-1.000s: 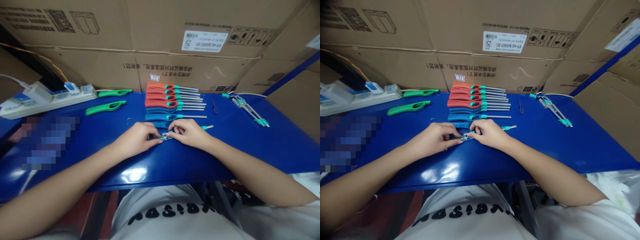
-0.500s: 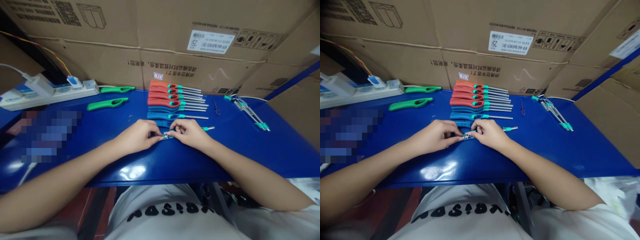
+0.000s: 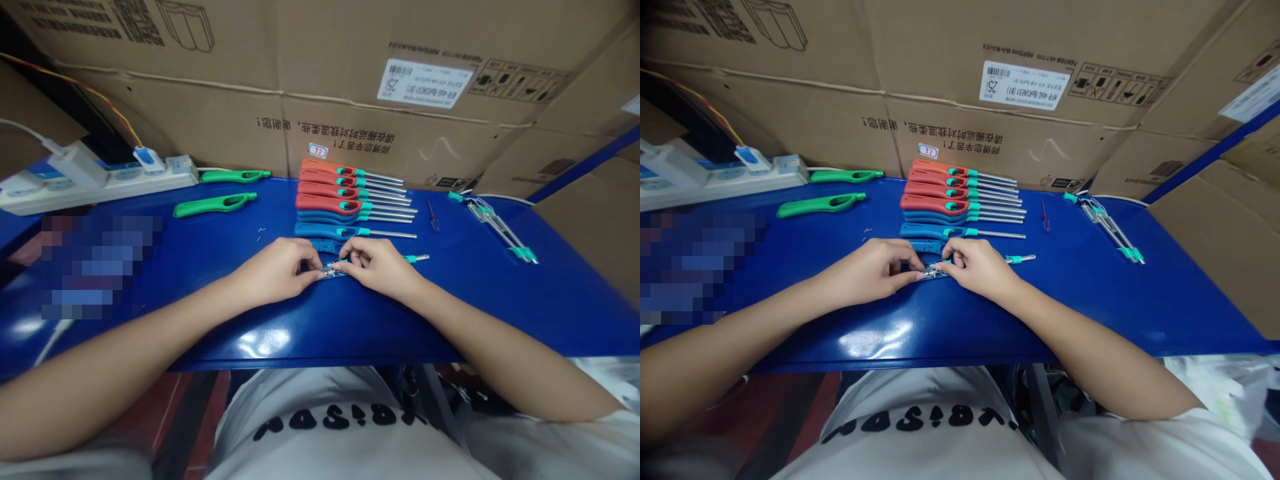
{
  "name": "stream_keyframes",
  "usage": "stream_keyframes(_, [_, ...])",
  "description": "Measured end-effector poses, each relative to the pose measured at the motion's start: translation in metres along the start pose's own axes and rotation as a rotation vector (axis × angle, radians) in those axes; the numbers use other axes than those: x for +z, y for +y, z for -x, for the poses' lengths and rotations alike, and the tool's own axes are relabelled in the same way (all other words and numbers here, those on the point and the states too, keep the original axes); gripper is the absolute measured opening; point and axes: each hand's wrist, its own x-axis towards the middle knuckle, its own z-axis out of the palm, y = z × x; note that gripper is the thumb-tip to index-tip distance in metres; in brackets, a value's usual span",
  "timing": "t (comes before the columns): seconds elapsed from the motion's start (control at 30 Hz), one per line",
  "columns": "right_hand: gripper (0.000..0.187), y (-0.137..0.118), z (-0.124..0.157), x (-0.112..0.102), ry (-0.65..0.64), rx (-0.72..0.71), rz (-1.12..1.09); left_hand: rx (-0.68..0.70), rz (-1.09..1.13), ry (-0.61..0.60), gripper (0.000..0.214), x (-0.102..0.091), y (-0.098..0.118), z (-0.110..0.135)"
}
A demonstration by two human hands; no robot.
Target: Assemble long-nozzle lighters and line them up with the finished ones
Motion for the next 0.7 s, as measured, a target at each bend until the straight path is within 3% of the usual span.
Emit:
stream_keyframes(0.43, [0.019,0.0031,0.0002,-0.0019,-0.047,-0.011,-0.056,-0.071,-0.218,-0.014,0.011,0.0050,0.0101,0.0073])
stream_keyframes(0.7, [0.013,0.0031,0.0005,0.0015,-0.021,-0.057,0.014,-0.060,-0.222,-0.034,0.011,0.0060,0.0095,0.0062])
